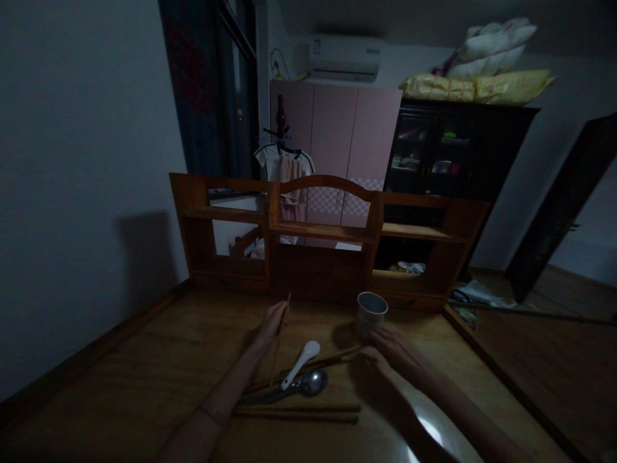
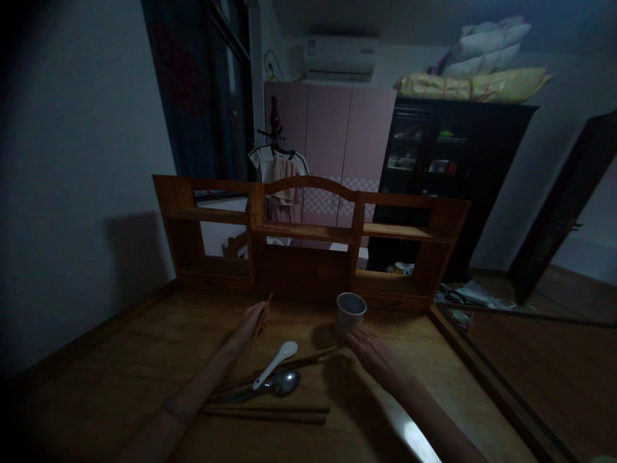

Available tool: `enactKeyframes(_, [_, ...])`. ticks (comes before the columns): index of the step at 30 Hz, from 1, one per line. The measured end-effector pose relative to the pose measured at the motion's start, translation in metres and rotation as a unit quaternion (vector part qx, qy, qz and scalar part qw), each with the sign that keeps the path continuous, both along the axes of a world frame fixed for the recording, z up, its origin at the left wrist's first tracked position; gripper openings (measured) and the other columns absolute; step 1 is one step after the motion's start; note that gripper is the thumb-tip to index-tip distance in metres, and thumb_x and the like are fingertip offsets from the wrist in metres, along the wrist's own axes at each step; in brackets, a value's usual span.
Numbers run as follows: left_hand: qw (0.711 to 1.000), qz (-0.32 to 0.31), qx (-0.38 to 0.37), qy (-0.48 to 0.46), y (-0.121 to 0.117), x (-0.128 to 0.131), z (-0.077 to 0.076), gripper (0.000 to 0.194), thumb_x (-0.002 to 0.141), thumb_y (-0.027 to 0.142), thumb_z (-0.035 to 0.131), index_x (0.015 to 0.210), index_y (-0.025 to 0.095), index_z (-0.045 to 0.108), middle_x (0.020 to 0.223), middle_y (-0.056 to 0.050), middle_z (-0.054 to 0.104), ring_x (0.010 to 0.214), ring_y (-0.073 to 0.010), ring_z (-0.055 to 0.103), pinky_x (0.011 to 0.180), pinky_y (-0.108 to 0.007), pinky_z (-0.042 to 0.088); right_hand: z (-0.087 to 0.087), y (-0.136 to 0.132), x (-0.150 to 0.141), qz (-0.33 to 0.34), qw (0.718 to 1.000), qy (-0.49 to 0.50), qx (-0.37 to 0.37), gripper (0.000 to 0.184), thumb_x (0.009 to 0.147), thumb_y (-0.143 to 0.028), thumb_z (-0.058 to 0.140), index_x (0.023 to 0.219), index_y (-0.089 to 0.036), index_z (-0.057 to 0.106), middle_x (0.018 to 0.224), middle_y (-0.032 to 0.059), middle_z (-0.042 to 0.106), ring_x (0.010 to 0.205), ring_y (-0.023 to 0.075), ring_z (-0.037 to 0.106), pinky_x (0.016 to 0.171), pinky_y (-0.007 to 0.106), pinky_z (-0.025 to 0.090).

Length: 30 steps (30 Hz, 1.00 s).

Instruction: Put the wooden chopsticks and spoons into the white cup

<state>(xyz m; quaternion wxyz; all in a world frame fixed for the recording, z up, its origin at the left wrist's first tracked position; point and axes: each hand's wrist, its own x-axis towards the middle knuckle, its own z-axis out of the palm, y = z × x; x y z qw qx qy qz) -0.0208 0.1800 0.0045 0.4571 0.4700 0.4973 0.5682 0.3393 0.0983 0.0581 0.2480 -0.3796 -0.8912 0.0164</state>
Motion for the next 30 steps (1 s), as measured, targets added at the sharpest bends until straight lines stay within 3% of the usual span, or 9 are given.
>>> enactKeyframes(4, [0.999,0.020,0.019,-0.018,-0.008,0.004,0.008,0.035,0.077,0.052,0.058,0.072,0.017,0.059,0.054,0.005,0.055,0.040,-0.0079,0.045,0.038,-0.018,0.027,0.012,-0.013,0.034,-0.033,0.998,0.015,-0.052,0.025,0.094,-0.020,0.044,0.102,-0.025,0.067,0.097,0.0074,0.068,0.081,0.0221,0.065,0.072,0.034,0.053])
enactKeyframes(7, [0.998,0.034,0.052,-0.033,-0.018,0.008,0.027,0.038,0.074,0.054,0.060,0.073,0.017,0.060,0.053,0.004,0.057,0.038,-0.0078,0.044,0.037,-0.018,0.024,0.032,-0.028,0.052,-0.043,0.993,0.091,-0.058,0.023,0.095,-0.028,0.046,0.103,-0.024,0.068,0.097,0.0092,0.068,0.085,0.0229,0.065,0.074,0.035,0.054])
enactKeyframes(11, [0.988,0.043,0.136,-0.055,-0.039,0.031,0.072,0.037,0.083,0.055,0.051,0.092,0.019,0.057,0.059,0.004,0.059,0.040,-0.0070,0.040,0.039,-0.017,0.027,0.078,-0.046,0.054,-0.062,0.982,0.176,-0.007,0.021,0.091,-0.037,0.055,0.101,-0.023,0.068,0.092,0.0086,0.068,0.082,0.0227,0.065,0.071,0.034,0.054])
enactKeyframes(14, [0.980,-0.002,0.189,-0.058,-0.060,0.068,0.105,0.032,0.088,0.049,0.051,0.104,0.021,0.054,0.068,0.003,0.061,0.048,-0.0082,0.045,0.045,-0.019,0.037,0.118,-0.048,0.038,-0.090,0.967,0.237,0.011,0.020,0.085,-0.040,0.065,0.088,-0.021,0.067,0.083,0.0049,0.068,0.077,0.0199,0.065,0.071,0.031,0.054])
enactKeyframes(16, [0.975,-0.046,0.212,-0.053,-0.074,0.096,0.117,0.031,0.088,0.043,0.054,0.111,0.023,0.052,0.076,0.002,0.062,0.055,-0.0096,0.049,0.052,-0.021,0.043,0.143,-0.043,0.022,-0.073,0.957,0.280,-0.005,0.022,0.082,-0.042,0.068,0.084,-0.020,0.064,0.080,0.0032,0.067,0.074,0.0178,0.065,0.068,0.028,0.054])
enactKeyframes(19, [0.965,-0.117,0.236,-0.020,-0.086,0.129,0.114,0.027,0.091,0.039,0.052,0.109,0.020,0.058,0.075,0.001,0.061,0.062,-0.0113,0.052,0.058,-0.022,0.044,0.169,-0.032,-0.001,-0.005,0.963,0.260,-0.071,0.025,0.080,-0.043,0.070,0.083,-0.019,0.065,0.078,0.0016,0.067,0.073,0.0157,0.065,0.066,0.026,0.053])
enactKeyframes(22, [0.968,-0.127,0.215,0.013,-0.085,0.146,0.096,0.025,0.088,0.038,0.057,0.101,0.018,0.065,0.075,-0.001,0.065,0.071,-0.0150,0.059,0.067,-0.025,0.047,0.181,-0.020,-0.018,0.043,0.969,0.208,-0.127,0.025,0.079,-0.043,0.070,0.081,-0.018,0.065,0.074,-0.0002,0.066,0.068,0.0134,0.062,0.061,0.023,0.051])
enactKeyframes(26, [0.975,-0.111,0.192,0.031,-0.077,0.153,0.070,0.022,0.082,0.038,0.065,0.089,0.019,0.071,0.077,-0.004,0.072,0.076,-0.0199,0.066,0.073,-0.029,0.050,0.179,-0.006,-0.030,0.058,0.969,0.179,-0.162,0.026,0.075,-0.042,0.073,0.078,-0.017,0.065,0.066,-0.0017,0.065,0.060,0.0111,0.060,0.052,0.020,0.046])
enactKeyframes(30, [0.981,-0.084,0.172,0.034,-0.078,0.158,0.057,0.020,0.081,0.038,0.066,0.090,0.021,0.073,0.083,-0.004,0.076,0.077,-0.0216,0.070,0.072,-0.030,0.053,0.171,0.008,-0.032,0.047,0.967,0.183,-0.169,0.028,0.074,-0.043,0.073,0.076,-0.017,0.064,0.063,-0.0014,0.066,0.055,0.0110,0.060,0.047,0.019,0.043])
